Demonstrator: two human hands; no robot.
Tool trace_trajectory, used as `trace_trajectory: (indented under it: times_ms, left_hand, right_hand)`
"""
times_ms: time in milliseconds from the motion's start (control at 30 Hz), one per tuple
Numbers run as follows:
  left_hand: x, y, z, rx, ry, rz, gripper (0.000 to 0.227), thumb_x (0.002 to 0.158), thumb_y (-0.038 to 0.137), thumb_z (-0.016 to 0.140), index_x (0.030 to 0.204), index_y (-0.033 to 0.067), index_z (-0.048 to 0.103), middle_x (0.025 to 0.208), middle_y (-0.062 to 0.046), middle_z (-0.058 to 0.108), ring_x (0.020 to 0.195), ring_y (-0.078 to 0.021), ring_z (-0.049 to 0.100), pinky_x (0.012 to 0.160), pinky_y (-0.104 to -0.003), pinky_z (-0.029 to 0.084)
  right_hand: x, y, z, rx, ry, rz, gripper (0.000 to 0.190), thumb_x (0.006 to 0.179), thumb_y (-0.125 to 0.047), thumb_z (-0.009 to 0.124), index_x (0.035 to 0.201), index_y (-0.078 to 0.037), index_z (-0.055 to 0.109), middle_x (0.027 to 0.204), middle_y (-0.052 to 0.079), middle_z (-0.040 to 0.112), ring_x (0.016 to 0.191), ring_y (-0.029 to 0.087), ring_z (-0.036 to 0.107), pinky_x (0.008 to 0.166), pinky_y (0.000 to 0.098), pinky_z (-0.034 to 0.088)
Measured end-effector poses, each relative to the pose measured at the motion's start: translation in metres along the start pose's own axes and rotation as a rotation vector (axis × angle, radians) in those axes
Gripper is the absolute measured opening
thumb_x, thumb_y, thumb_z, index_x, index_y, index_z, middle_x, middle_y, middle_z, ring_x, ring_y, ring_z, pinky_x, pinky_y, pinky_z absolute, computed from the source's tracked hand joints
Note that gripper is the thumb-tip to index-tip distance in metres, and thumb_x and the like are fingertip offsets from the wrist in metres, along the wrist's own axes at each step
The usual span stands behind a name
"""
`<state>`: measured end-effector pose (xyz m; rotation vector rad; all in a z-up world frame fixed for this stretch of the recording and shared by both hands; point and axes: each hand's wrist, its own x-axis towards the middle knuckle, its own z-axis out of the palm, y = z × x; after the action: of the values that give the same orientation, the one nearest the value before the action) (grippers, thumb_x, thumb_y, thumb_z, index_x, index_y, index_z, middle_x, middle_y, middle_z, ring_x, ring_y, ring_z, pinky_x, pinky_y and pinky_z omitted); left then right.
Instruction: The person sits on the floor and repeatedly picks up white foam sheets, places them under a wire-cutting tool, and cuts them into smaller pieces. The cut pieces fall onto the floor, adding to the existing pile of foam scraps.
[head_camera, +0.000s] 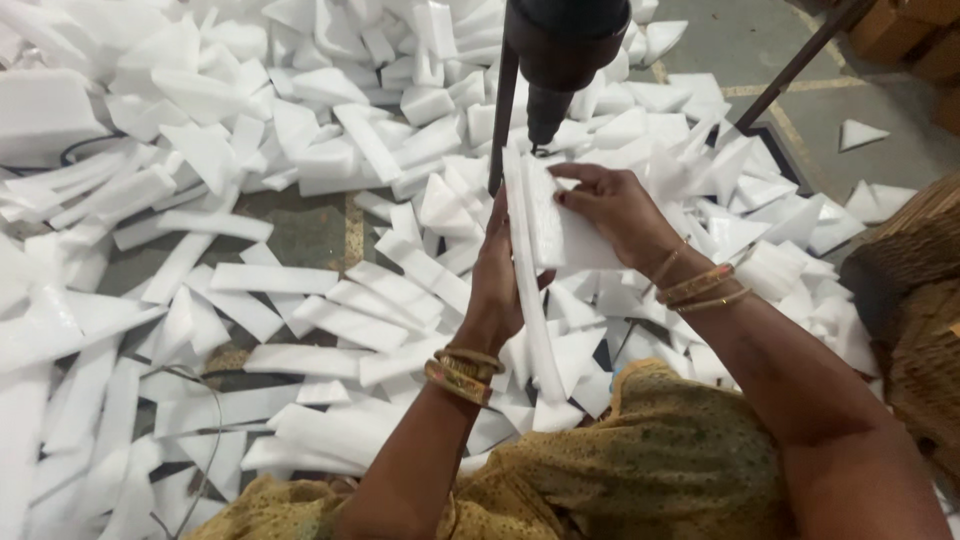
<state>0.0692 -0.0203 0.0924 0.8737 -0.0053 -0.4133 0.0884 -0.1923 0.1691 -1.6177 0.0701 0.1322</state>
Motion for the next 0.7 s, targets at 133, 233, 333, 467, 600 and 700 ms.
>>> trace_trajectory:
  times_ms: [133, 233, 333, 467, 600, 700]
  left_hand:
    - [-0.033, -0.015, 0.0, -0.026, -0.06, 0.154, 0.054, 0.118, 0.025, 0.036, 0.171, 0.0235, 0.034, 0.134, -0.009, 0.059, 0.086, -0.0128, 0.05, 0.069, -0.028, 0.047]
    - [-0.05, -0.023, -0.004, 0.089, -0.041, 0.213, 0.055, 0.11, 0.018, 0.032, 0.165, 0.0193, 0.028, 0.15, -0.008, 0.05, 0.116, -0.0143, 0.052, 0.098, -0.028, 0.047]
    - [-0.06, -0.028, -0.008, 0.198, -0.054, 0.277, 0.054, 0.11, 0.018, 0.03, 0.164, 0.0162, 0.027, 0.162, -0.01, 0.04, 0.141, -0.0192, 0.045, 0.115, -0.031, 0.039]
    - [-0.067, -0.04, -0.019, 0.354, -0.036, 0.306, 0.052, 0.111, 0.017, 0.028, 0.163, 0.0136, 0.026, 0.167, -0.012, 0.034, 0.15, -0.0242, 0.037, 0.12, -0.034, 0.034]
    - [-0.068, -0.046, -0.031, 0.64, -0.015, 0.332, 0.052, 0.114, 0.018, 0.026, 0.165, 0.0137, 0.023, 0.168, -0.012, 0.03, 0.153, -0.0252, 0.032, 0.123, -0.035, 0.031]
    - [-0.061, -0.042, -0.038, 0.462, -0.105, 0.375, 0.056, 0.111, 0.019, 0.031, 0.166, 0.0132, 0.02, 0.164, -0.013, 0.039, 0.143, -0.0273, 0.044, 0.119, -0.037, 0.039]
  right_hand:
    - [-0.033, 0.005, 0.007, -0.195, -0.002, 0.035, 0.041, 0.095, -0.006, 0.065, 0.136, -0.004, 0.066, 0.08, 0.004, 0.067, 0.057, 0.009, 0.057, 0.048, 0.0253, 0.051]
    - [-0.049, 0.01, 0.012, -0.253, -0.029, -0.031, 0.039, 0.095, -0.007, 0.068, 0.134, -0.004, 0.069, 0.074, -0.002, 0.061, 0.057, 0.005, 0.051, 0.047, 0.0231, 0.046]
    - [-0.06, 0.012, 0.016, -0.371, -0.025, -0.09, 0.037, 0.094, -0.008, 0.07, 0.131, -0.006, 0.071, 0.073, -0.002, 0.063, 0.058, 0.004, 0.05, 0.048, 0.0224, 0.044]
    - [-0.07, 0.013, 0.02, -0.52, -0.019, -0.06, 0.038, 0.093, -0.009, 0.07, 0.131, -0.011, 0.071, 0.074, 0.0, 0.069, 0.057, 0.006, 0.053, 0.048, 0.0235, 0.046]
    - [-0.07, 0.015, 0.018, -0.61, -0.06, -0.076, 0.038, 0.095, -0.011, 0.07, 0.133, -0.014, 0.07, 0.08, 0.006, 0.074, 0.058, 0.01, 0.056, 0.051, 0.0262, 0.05]
    - [-0.067, 0.025, 0.014, -0.626, -0.097, -0.221, 0.042, 0.095, -0.011, 0.072, 0.136, -0.015, 0.065, 0.093, 0.006, 0.077, 0.075, 0.007, 0.069, 0.067, 0.0224, 0.06]
